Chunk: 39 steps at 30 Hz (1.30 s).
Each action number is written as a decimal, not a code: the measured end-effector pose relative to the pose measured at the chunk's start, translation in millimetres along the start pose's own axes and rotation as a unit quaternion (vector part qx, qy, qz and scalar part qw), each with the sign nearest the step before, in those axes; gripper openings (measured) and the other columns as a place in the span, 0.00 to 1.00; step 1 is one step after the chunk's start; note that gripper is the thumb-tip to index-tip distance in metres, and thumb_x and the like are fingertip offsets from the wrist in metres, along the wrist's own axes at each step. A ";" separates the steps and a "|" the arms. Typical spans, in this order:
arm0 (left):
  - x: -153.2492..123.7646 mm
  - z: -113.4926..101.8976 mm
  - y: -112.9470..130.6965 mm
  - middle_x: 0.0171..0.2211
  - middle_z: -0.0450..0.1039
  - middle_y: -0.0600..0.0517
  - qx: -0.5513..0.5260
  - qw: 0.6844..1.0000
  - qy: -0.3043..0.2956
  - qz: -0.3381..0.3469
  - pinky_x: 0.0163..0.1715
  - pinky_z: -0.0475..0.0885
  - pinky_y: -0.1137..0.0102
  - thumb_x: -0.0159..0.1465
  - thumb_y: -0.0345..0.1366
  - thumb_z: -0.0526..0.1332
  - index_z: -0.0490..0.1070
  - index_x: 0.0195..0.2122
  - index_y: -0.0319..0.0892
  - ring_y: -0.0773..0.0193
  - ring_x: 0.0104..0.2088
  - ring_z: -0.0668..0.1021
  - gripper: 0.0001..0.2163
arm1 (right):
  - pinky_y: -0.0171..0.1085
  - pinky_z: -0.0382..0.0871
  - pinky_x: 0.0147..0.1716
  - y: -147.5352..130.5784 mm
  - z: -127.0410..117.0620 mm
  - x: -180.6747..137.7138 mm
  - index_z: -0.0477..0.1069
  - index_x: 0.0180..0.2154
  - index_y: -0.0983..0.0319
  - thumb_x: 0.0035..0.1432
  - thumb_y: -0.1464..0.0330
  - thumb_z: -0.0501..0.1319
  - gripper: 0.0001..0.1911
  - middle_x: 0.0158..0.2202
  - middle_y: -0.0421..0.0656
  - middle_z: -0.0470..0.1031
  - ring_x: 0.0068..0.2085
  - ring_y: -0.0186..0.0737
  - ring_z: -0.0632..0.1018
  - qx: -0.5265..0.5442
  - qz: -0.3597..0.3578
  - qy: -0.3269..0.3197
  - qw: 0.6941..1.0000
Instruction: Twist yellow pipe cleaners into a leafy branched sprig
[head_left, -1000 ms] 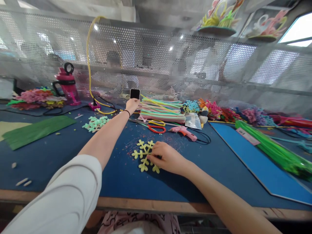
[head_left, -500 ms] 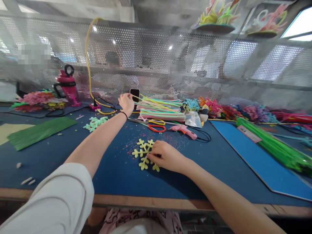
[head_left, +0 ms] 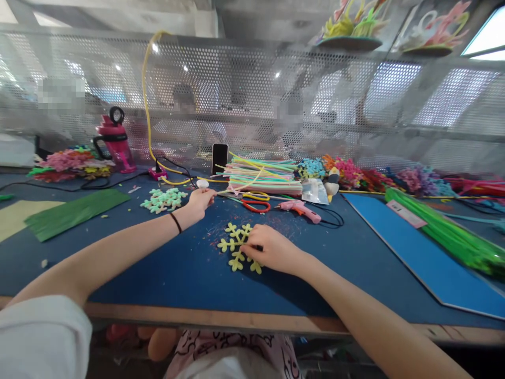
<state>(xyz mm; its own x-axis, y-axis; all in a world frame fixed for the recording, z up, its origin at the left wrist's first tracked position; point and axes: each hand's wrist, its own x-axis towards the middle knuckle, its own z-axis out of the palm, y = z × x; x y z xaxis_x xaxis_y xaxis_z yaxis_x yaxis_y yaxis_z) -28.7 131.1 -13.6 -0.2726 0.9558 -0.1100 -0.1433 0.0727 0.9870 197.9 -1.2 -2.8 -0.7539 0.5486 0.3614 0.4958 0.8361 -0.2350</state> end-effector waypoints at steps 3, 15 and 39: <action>-23.7 -2.9 1.5 0.20 0.66 0.56 -0.050 0.996 -0.028 -0.062 0.28 0.72 0.78 0.54 0.22 0.62 0.66 0.21 0.39 0.75 0.21 0.70 0.09 | 0.37 0.59 0.35 -1.1 -0.3 0.3 0.66 0.20 0.62 0.65 0.65 0.57 0.21 0.23 0.42 0.70 0.29 0.36 0.68 0.009 0.034 0.017 0.999; -128.1 -20.8 12.6 0.22 0.69 0.55 -0.087 0.957 -0.187 -0.206 0.26 0.73 0.80 0.57 0.22 0.59 0.74 0.30 0.35 0.75 0.20 0.70 0.05 | 0.33 0.63 0.21 -2.3 -16.3 9.1 0.71 0.43 0.63 0.55 0.58 0.65 0.19 0.24 0.40 0.74 0.21 0.33 0.70 0.594 0.368 0.126 0.705; -123.5 -32.0 -5.2 0.38 0.80 0.46 -0.014 0.942 -0.336 0.003 0.39 0.75 0.69 0.59 0.43 0.68 0.77 0.49 0.40 0.65 0.33 0.79 0.19 | 0.34 0.75 0.32 -18.4 -3.0 6.9 0.80 0.36 0.64 0.53 0.65 0.70 0.10 0.34 0.46 0.81 0.29 0.32 0.77 0.636 0.260 0.087 0.721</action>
<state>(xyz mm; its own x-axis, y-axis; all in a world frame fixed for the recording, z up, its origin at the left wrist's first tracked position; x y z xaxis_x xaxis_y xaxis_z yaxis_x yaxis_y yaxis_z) -24.7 3.6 -8.9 0.3896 0.9210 0.0029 -0.1702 0.0689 0.9830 184.9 -12.8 6.7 -0.4883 0.8727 0.0069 -0.1876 -0.0972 -0.9774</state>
